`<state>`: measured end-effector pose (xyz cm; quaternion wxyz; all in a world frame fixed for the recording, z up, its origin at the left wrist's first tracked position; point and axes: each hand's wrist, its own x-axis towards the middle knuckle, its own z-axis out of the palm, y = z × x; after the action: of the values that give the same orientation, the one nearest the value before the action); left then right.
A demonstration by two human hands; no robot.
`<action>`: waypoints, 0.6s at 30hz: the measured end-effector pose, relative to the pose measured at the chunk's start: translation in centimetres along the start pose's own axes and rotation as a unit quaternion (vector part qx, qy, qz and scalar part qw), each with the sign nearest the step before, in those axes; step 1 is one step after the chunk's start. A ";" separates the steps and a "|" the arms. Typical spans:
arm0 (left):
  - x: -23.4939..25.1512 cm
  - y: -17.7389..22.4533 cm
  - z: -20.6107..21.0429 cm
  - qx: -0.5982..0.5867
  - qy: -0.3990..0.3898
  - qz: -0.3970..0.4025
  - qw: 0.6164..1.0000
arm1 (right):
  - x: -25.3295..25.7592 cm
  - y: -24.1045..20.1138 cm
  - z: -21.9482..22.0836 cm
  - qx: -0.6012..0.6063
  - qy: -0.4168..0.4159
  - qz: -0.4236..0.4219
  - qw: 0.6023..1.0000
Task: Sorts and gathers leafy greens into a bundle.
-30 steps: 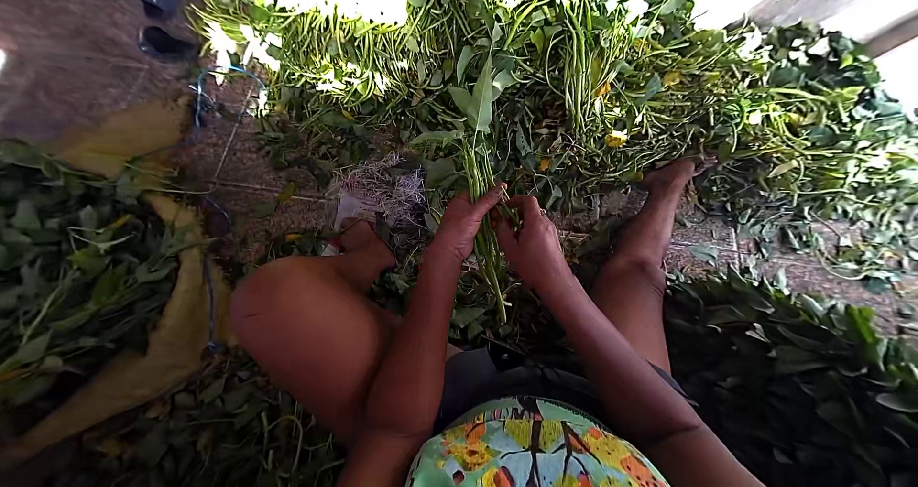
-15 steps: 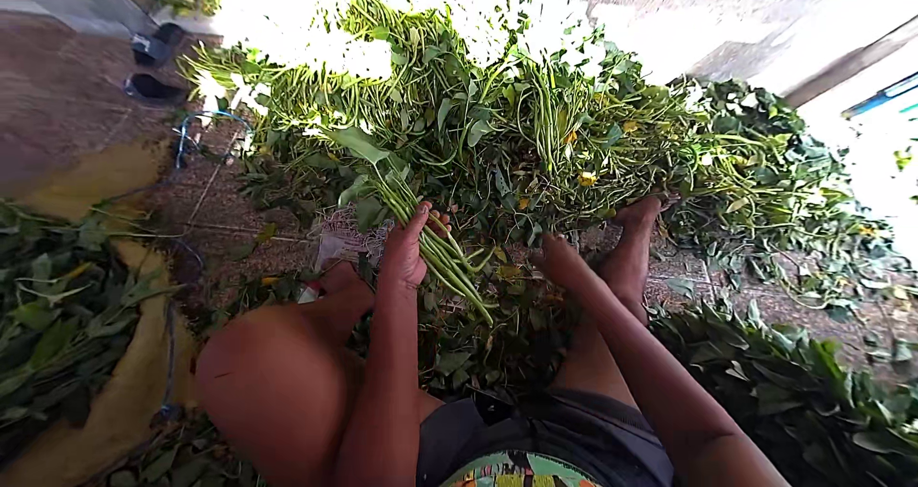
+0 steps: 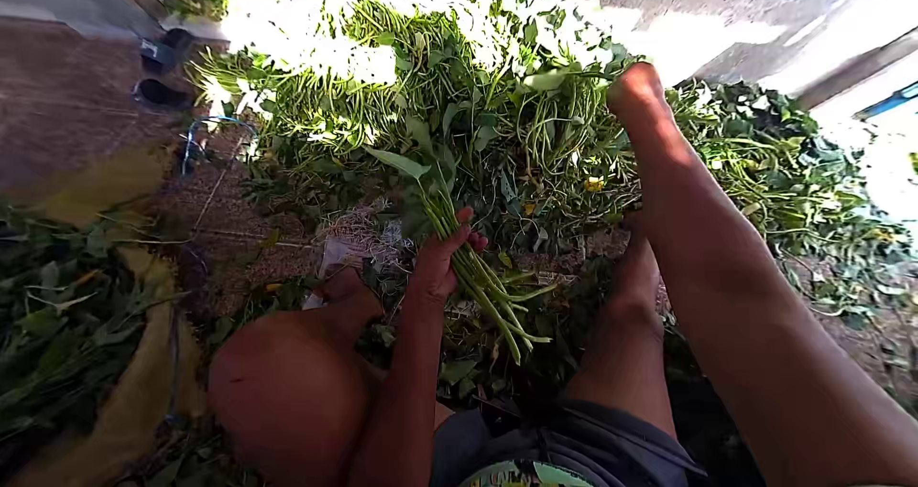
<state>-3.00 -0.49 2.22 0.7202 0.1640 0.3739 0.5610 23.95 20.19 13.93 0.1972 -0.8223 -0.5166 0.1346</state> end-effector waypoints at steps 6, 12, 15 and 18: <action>0.1 -0.7 0.4 -0.043 -0.013 0.003 0.999 | -4.4 4.1 -1.9 0.219 0.252 -0.133 0.933; -0.1 -0.7 0.4 -0.024 0.017 0.017 0.999 | -7.5 7.6 5.2 0.283 -0.238 0.032 0.929; -0.4 -0.6 0.1 -0.006 0.034 0.015 0.999 | -5.8 4.6 -0.1 0.549 -0.122 -0.034 0.826; -0.7 -0.6 -0.4 -0.005 0.044 0.025 0.999 | -3.8 2.8 -5.5 0.745 -0.068 -0.128 0.651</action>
<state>-2.89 -1.37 1.82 0.6897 0.1448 0.3986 0.5869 26.87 14.65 17.60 0.7229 -0.3132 -0.3547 0.5034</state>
